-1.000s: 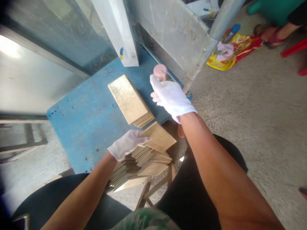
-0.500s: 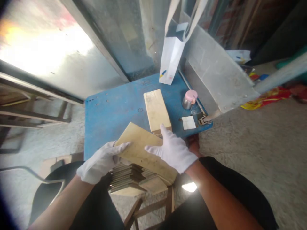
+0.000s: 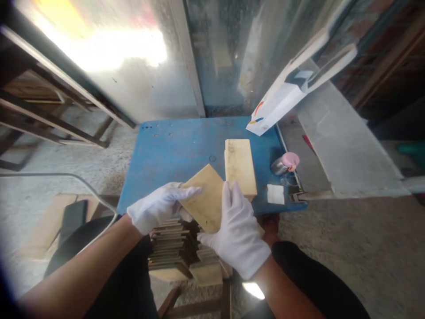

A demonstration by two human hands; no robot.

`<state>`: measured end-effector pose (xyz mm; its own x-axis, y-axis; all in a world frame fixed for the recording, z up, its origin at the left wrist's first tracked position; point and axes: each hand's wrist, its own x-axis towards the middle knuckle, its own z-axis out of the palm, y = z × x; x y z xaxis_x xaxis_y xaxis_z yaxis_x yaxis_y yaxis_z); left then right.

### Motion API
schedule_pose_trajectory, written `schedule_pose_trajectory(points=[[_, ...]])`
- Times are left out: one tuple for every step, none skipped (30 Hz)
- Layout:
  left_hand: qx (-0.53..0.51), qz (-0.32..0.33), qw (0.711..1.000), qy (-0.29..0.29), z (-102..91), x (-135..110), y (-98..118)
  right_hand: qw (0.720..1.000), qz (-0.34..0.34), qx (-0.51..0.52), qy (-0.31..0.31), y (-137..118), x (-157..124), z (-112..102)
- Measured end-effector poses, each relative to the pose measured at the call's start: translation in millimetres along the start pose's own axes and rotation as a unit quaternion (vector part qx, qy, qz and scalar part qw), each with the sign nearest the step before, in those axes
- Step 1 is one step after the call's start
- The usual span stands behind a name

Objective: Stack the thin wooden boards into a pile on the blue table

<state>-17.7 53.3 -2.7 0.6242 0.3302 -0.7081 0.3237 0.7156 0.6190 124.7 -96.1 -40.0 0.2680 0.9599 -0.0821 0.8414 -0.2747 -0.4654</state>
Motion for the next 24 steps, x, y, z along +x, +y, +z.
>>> schedule_pose_trajectory(points=[[0.000,0.004,1.000,0.004,-2.4,2,0,1.000,-0.006,-0.006,0.005,-2,3,2],[-0.001,0.009,1.000,0.012,-4.6,3,0,1.000,-0.007,-0.009,0.011,-5,5,5],[0.000,0.015,1.000,0.019,-6.5,4,0,1.000,-0.005,-0.010,0.019,-7,8,7],[0.004,0.021,0.999,0.025,-7.6,5,1,1.000,-0.003,-0.011,0.027,-9,10,9],[0.012,0.028,0.999,0.030,-7.9,5,3,0.999,0.000,-0.012,0.037,-11,12,10],[0.022,0.035,0.999,0.034,-7.4,5,4,0.999,0.005,-0.015,0.046,-12,14,11],[0.031,0.045,0.998,0.036,-6.2,5,7,0.998,0.011,-0.020,0.053,-13,16,11],[0.037,0.054,0.997,0.037,-4.4,5,9,0.998,0.018,-0.025,0.058,-13,18,11],[0.040,0.063,0.996,0.039,-2.4,5,11,0.997,0.030,-0.032,0.061,-13,21,10],[0.044,0.075,0.995,0.038,-0.5,6,13,0.996,0.047,-0.041,0.063,-12,24,8],[0.057,0.089,0.994,0.037,1.0,6,14,0.994,0.069,-0.050,0.063,-10,28,6],[0.084,0.105,0.990,0.042,2.0,7,14,0.992,0.096,-0.061,0.062,-7,33,3],[0.127,0.119,0.983,0.056,2.4,7,14,0.987,0.130,-0.075,0.061,-3,39,0],[0.182,0.133,0.971,0.075,2.3,8,12,0.981,0.165,-0.088,0.055,2,46,-4],[0.244,0.142,0.955,0.091,2.0,8,10,0.974,0.197,-0.100,0.047,8,55,-8],[0.308,0.144,0.935,0.102,1.7,7,7,0.968,0.222,-0.110,0.038,15,64,-13],[0.371,0.144,0.911,0.106,1.6,6,4,0.965,0.236,-0.113,0.025,22,75,-17],[0.433,0.143,0.885,0.097,1.9,4,1,0.964,0.239,-0.113,0.017,29,86,-21],[0.494,0.141,0.854,0.077,2.8,1,-2,0.965,0.239,-0.111,0.011,36,98,-24],[0.553,0.135,0.820,0.054,4.1,-1,-5,0.964,0.243,-0.108,0.008,43,109,-26],[0.607,0.124,0.785,0.030,5.8,-4,-7,0.962,0.250,-0.108,0.008,49,119,-27],[0.650,0.110,0.752,0.009,7.9,-7,-8,0.960,0.259,-0.107,0.007,54,129,-27],[0.682,0.094,0.725,-0.010,10.2,-9,-10,0.957,0.269,-0.105,0.007,58,138,-25],[0.702,0.081,0.707,-0.025,12.5,-10,-11,0.955,0.278,-0.102,0.006,61,145,-22]])
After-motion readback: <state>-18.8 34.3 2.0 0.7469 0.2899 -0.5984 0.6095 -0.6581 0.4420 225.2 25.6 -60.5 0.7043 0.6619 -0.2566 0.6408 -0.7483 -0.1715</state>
